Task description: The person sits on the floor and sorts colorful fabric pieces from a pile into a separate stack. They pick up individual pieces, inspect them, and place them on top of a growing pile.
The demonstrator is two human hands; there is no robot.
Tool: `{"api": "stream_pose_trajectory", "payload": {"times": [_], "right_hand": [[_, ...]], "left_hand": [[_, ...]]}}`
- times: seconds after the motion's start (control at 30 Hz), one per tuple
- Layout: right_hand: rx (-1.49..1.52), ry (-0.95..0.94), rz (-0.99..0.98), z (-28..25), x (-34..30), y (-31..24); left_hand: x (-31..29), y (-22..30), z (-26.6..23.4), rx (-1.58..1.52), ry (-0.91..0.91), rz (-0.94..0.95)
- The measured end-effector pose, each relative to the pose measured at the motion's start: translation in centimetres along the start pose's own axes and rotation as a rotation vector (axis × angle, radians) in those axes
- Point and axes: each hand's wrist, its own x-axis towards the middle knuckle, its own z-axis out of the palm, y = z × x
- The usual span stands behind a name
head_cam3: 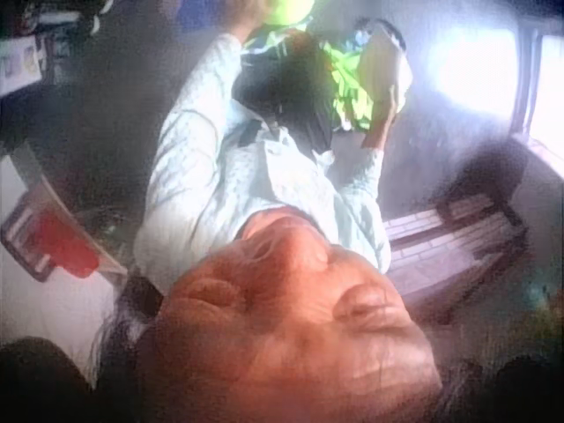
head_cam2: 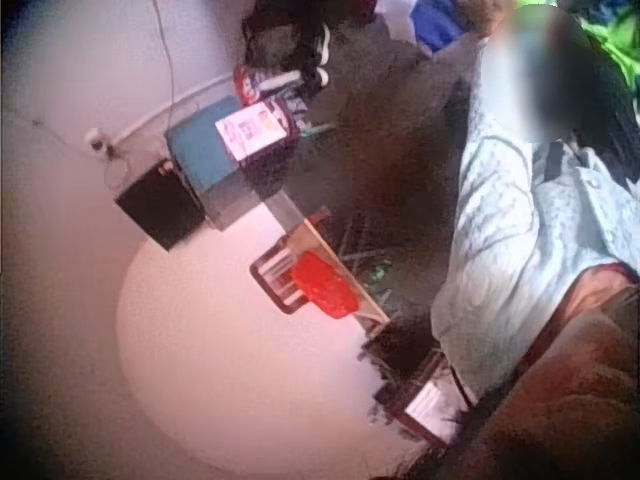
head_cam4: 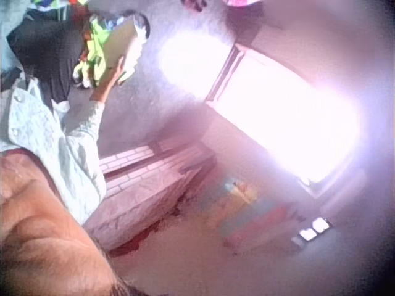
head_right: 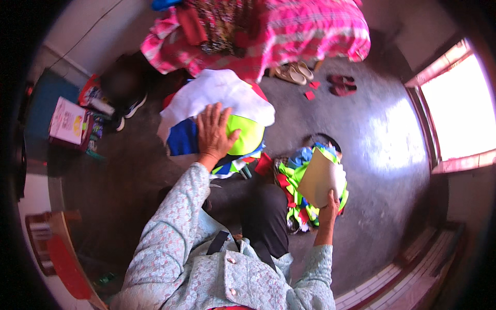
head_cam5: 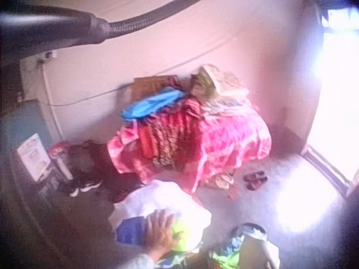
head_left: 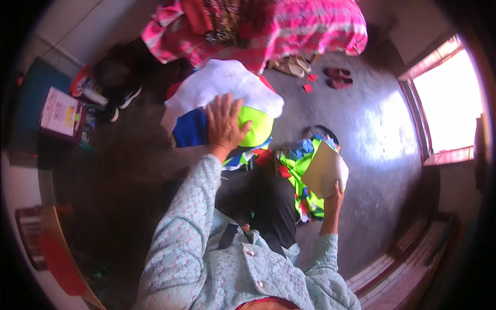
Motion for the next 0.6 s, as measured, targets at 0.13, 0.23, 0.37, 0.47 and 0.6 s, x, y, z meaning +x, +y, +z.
{"api": "stream_pose_trajectory", "payload": {"times": [0.13, 0.23, 0.37, 0.47, 0.6], "right_hand": [[0.055, -0.118, -0.123, 6.5, 0.0, -5.0], [-0.1, -0.22, -0.311, 13.4, -0.7, -8.8], [-0.297, -0.151, -0.461, 24.3, -2.4, -10.3], [-0.497, -0.41, -0.895, 30.1, -2.4, -7.9], [-1.187, -0.649, -1.3, 38.7, -6.1, -1.6]], "left_hand": [[-0.1, -0.1, 0.4, -0.065, 0.009, -0.005], [-0.2, -0.8, 0.9, -0.142, -0.046, -0.024], [0.3, -4.3, -1.5, -0.534, 0.028, -0.102], [0.5, -6.1, -5.7, -0.8, 0.43, -0.294], [-2.6, -13.3, -8.6, -0.62, 0.552, -0.646]]}}
